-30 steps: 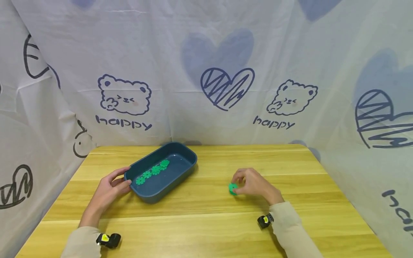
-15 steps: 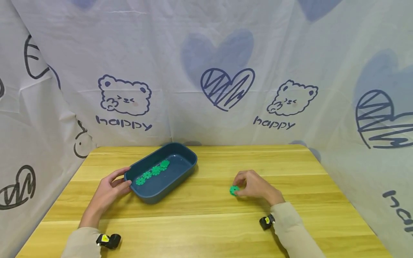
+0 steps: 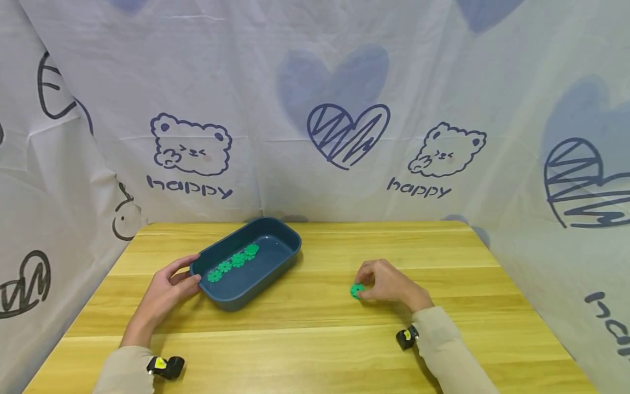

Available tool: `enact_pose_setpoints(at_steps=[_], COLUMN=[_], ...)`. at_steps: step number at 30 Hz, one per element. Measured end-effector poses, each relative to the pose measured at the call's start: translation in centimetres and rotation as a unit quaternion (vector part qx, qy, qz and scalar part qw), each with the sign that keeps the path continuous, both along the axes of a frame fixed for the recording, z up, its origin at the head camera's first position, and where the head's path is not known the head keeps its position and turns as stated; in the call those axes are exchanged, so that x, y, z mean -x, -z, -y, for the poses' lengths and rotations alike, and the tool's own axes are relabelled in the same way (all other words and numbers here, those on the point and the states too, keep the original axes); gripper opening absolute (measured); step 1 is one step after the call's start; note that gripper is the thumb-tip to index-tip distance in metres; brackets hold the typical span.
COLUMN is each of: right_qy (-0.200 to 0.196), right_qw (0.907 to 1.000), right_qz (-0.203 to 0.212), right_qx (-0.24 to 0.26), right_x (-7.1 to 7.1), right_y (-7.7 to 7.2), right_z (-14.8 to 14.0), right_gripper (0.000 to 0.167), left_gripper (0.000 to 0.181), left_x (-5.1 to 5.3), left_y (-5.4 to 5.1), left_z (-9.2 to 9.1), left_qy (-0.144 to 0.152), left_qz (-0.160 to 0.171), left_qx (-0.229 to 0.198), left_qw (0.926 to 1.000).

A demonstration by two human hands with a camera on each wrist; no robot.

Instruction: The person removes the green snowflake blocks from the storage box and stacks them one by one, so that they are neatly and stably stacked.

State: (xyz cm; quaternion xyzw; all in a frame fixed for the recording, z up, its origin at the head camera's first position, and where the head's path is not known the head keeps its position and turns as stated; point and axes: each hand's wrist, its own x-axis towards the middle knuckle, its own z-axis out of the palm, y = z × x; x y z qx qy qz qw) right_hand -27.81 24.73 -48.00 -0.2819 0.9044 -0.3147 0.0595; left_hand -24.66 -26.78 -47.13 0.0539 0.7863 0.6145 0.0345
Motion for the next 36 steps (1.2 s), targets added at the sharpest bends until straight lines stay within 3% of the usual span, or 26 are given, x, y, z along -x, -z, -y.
enact_pose_setpoints(at_steps=[11, 36], right_qy=[0.02, 0.027], right_qw=[0.9987, 0.9978], right_qz=[-0.022, -0.031], right_qx=[-0.043, -0.051], right_x=[-0.37, -0.54], right_y=[-0.37, -0.43], right_z=[0.69, 0.91], right_gripper=[0.014, 0.012], left_gripper=[0.064, 0.063], left_x=[0.06, -0.04], left_y=[0.01, -0.05], left_z=[0.0, 0.1], left_qy=[0.004, 0.002], left_qz=[-0.003, -0.004], left_qx=[0.001, 0.005], left_qw=[1.0, 1.0])
